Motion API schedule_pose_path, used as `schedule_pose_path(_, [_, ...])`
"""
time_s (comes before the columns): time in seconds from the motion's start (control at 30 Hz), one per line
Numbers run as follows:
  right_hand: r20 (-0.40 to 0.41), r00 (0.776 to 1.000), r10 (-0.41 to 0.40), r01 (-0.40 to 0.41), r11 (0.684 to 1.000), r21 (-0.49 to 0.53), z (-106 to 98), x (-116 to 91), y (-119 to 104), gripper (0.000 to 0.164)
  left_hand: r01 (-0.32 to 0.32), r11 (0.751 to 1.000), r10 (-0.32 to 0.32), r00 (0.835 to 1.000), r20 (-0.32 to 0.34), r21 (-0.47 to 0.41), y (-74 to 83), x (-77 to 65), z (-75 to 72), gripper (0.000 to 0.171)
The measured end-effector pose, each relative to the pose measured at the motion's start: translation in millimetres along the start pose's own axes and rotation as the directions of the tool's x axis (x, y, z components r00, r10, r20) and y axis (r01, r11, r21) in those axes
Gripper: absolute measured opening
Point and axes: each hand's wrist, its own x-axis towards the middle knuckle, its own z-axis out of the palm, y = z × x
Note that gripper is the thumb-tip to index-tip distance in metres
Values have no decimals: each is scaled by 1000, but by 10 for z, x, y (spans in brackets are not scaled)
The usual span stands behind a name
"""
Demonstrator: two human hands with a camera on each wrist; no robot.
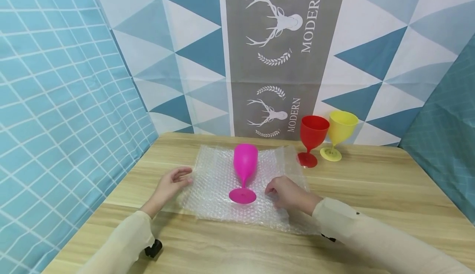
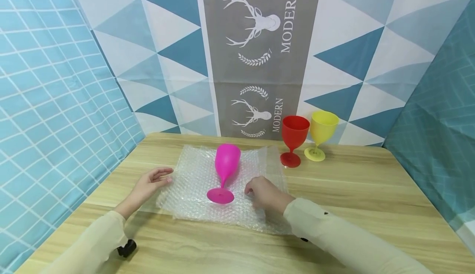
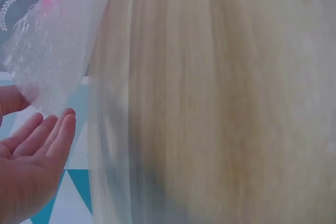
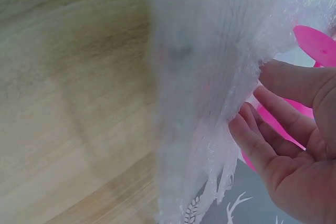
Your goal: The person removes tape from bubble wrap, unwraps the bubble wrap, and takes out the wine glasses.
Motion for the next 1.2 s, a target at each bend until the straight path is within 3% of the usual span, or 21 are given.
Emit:
schedule_pose_path(0.2, [16,999,52,-52,998,27,13,10,-17,35,75,996,-77,996,-33,-53,6,4,33,50])
schedule_pose_path(0.37, [25,998,65,-66,996,55,18,-7,-16,36,185,981,-187,982,-23,-62,57,3,59,56])
schedule_pose_path(0.47, [18,1000,17,-18,1000,24,4,-20,-3,36,218,973,-216,975,46,-69,56,22,40,61])
schedule_pose_path(0.57, [24,1000,4,-4,1000,3,1,-29,-4,35,229,965,-208,964,163,-127,17,43,-3,65])
schedule_pose_path(0.63, [35,999,6,-6,1000,-6,2,-29,-7,35,248,952,-203,950,238,-179,-6,50,-17,63])
schedule_pose_path(0.73, [49,999,1,1,1000,-26,0,-30,-6,35,312,914,-220,919,327,-260,-31,53,-19,53])
schedule_pose_path(0.93, [64,996,-62,66,996,-64,-18,-42,12,33,404,853,-265,881,393,-331,-9,45,2,30])
schedule_pose_path(1.2, [60,997,-44,48,997,-55,-34,-51,2,30,438,828,-267,857,441,-350,-27,58,-8,29])
